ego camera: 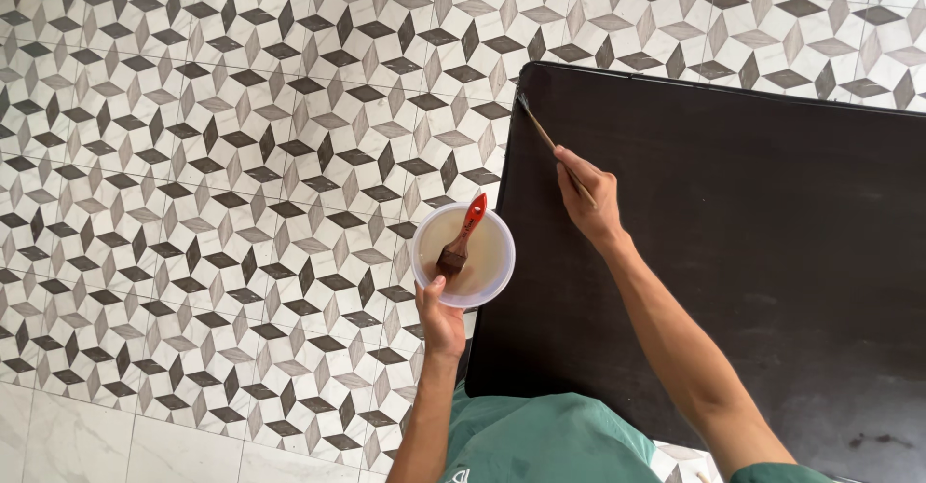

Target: The person wipes a dark tabletop with a cloth and spray bottle, then uses a brush to apply a liquid finish from a container to the table surface.

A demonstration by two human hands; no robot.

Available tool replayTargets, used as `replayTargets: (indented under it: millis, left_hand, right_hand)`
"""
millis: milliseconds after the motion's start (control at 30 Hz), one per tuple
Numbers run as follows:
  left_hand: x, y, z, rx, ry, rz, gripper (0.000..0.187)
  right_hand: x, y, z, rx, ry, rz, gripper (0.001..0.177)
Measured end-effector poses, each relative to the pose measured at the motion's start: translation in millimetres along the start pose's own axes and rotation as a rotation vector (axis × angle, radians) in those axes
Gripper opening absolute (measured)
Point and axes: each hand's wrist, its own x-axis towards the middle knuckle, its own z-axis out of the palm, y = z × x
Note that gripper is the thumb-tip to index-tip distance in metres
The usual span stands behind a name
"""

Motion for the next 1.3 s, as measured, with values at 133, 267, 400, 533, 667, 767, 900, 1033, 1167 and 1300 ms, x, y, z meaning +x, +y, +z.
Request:
replayTargets:
  millis: [133, 267, 400, 533, 667, 767, 900, 1033, 1167, 1300]
  left_hand:
    - [-3, -2, -5, 0.009, 0.011, 0.009, 0.074]
    - [-3, -3, -8, -0.008, 0.01, 0.015, 0.072]
    - [-4, -3, -8, -0.001, 0.037, 0.003, 0.071]
    - [-6, -3, -9, -0.018, 0.03, 0.021, 0.07]
    - [-6, -3, -8, -0.012, 0.033, 0.027, 0.071]
    - [-6, -2, -8, 0.0, 0.027, 0.024, 0.072]
    - [-7, -3, -9, 0.009, 0.037, 0.012, 0.074]
    - [-7, -5, -10, -0.015, 0.041, 0.012, 0.073]
    - [-9, -4, -10, -0.014, 0.05, 0.015, 0.073]
    - [-9, -3, -10, -0.024, 0.042, 0.028, 0.074]
  right_hand:
    - [-11, -4, -17, -0.038, -0.011, 0.039, 0.023]
    - [-5, -5, -21, -0.086, 0.012, 0.092, 0.021]
    - [3, -4, -10, -0.077, 0.049, 0.084, 0.021]
    - [3, -3, -1, -0.01, -0.015, 0.064, 0.024]
    - [-8, -7, -8, 0.037, -0.066, 0.061, 0.024]
    - [-16, -10, -22, -0.005, -0.088, 0.141, 0.022]
    - [-15, -10, -30, -0.034, -0.042, 0.164, 0.021]
    - [-7, -7, -15, -0.043, -0.002, 0.128, 0.022]
    - [-9, -7, -6, 0.015, -0.04, 0.088, 0.024]
    - [-21, -10, -14, 0.041, -0.088, 0.081, 0.024]
